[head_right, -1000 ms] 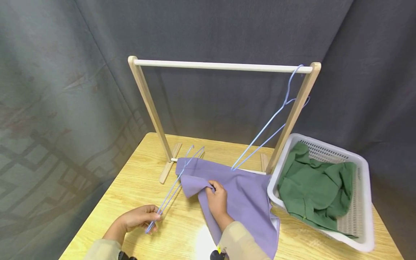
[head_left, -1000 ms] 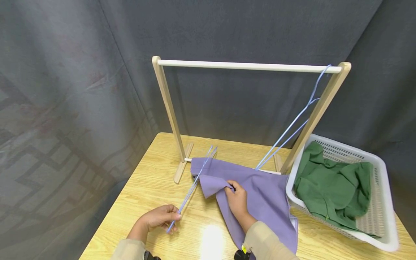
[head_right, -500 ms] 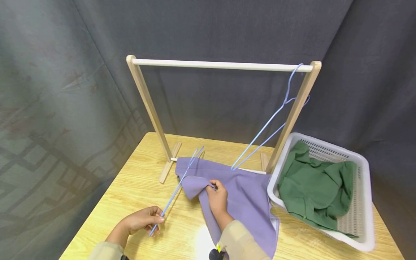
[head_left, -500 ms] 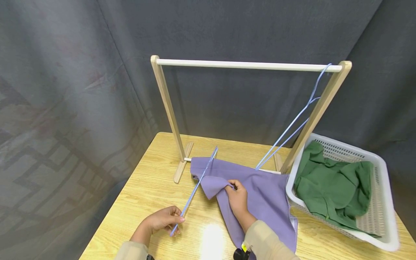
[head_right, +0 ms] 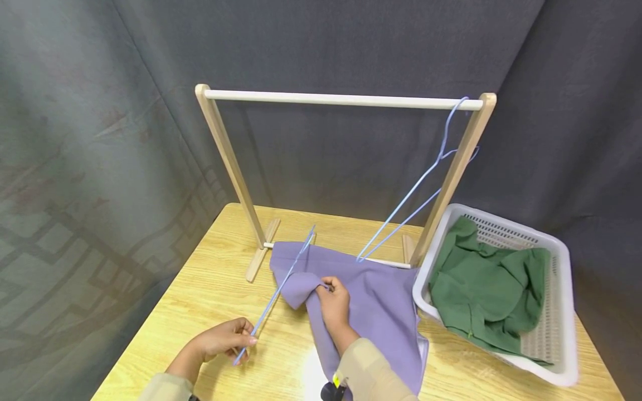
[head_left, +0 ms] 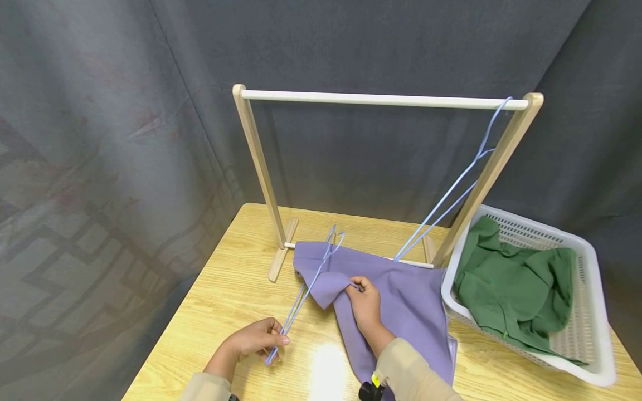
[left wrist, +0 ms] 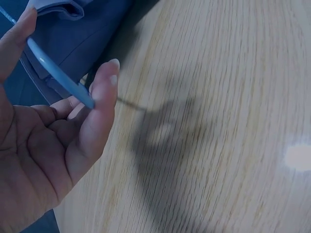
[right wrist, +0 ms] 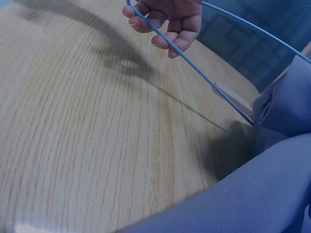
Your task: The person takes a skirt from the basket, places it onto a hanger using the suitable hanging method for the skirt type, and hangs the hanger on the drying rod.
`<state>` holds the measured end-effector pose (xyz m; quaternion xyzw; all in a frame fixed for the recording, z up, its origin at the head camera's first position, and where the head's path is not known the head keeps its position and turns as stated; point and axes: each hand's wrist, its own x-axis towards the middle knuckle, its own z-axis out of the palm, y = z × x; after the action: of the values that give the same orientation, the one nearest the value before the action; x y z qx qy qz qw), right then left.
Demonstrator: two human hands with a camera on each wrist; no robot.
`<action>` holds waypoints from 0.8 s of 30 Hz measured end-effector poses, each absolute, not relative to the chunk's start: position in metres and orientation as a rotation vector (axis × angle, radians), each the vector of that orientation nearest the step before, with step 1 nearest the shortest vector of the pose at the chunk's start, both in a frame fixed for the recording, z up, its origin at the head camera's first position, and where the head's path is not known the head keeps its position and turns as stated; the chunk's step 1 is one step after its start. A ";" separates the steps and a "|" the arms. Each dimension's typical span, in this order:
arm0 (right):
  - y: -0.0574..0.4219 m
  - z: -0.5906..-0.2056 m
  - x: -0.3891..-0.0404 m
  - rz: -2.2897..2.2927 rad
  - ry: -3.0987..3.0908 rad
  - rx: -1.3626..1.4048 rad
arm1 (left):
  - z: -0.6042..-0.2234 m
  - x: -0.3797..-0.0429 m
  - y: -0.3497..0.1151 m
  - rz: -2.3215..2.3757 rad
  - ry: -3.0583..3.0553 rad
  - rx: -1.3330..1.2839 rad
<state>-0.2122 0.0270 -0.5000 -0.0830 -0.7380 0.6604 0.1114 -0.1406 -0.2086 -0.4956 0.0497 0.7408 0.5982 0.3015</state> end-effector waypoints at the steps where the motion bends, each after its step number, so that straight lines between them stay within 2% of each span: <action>1: 0.027 -0.500 -0.212 1.952 -2.167 -0.245 | -0.496 -0.140 -0.208 1.586 1.966 0.128; 24: 0.020 -0.502 -0.208 2.239 -2.030 -0.254 | -0.497 -0.138 -0.200 1.549 2.003 0.106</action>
<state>-0.2076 0.0202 -0.5016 -0.0837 -0.6683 0.7372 0.0543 -0.1375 -0.1998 -0.4972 0.0400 0.7540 0.5834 0.2990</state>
